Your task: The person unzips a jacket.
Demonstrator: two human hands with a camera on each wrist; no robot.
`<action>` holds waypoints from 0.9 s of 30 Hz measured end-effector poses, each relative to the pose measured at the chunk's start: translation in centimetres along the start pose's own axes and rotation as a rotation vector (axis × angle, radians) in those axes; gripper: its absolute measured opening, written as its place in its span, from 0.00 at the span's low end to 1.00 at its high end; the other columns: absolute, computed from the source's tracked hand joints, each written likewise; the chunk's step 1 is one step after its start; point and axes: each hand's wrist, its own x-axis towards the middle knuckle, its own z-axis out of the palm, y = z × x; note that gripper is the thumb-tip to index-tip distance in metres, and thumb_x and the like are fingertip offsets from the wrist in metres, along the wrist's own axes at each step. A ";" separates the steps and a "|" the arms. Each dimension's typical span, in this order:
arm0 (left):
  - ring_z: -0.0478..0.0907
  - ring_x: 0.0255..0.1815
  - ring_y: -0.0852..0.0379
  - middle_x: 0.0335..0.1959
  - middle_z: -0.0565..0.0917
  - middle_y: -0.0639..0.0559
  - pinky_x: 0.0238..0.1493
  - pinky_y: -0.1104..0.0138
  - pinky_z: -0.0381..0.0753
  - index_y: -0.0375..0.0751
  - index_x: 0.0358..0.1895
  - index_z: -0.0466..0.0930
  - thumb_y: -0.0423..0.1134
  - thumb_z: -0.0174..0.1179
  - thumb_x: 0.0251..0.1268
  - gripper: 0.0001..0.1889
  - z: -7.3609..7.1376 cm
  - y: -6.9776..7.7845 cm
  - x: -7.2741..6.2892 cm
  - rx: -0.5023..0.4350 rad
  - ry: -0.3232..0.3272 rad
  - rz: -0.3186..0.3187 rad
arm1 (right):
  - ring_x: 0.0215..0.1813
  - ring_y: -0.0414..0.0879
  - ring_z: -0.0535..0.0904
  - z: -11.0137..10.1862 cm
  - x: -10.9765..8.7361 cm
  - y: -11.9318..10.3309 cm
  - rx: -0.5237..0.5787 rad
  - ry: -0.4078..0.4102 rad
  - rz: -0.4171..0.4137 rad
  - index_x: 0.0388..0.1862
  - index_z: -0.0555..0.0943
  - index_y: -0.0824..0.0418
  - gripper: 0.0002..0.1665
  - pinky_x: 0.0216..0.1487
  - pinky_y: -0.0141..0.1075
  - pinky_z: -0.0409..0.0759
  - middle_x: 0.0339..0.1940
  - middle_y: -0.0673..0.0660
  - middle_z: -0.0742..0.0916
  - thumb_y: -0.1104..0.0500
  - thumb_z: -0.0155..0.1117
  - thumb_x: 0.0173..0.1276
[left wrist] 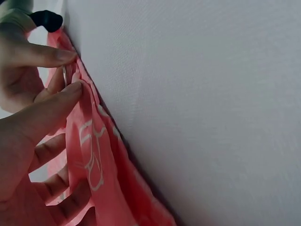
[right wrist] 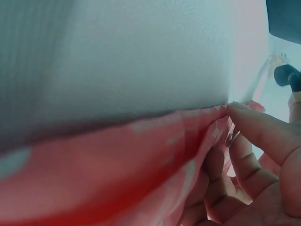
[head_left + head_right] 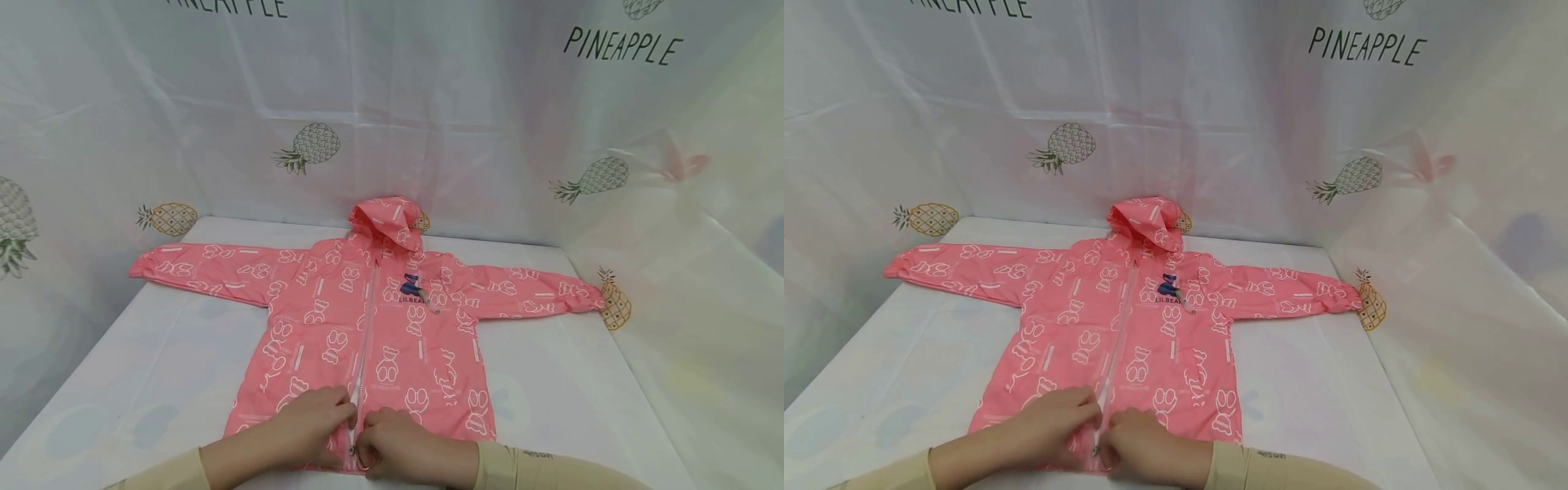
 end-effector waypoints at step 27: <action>0.65 0.25 0.72 0.29 0.69 0.72 0.29 0.76 0.66 0.60 0.25 0.75 0.49 0.79 0.36 0.18 -1.3 -0.8 1.8 -0.164 -0.160 0.000 | 0.22 0.25 0.67 -1.8 0.1 1.2 0.452 -0.116 0.028 0.24 0.81 0.54 0.08 0.27 0.20 0.70 0.18 0.35 0.74 0.66 0.67 0.59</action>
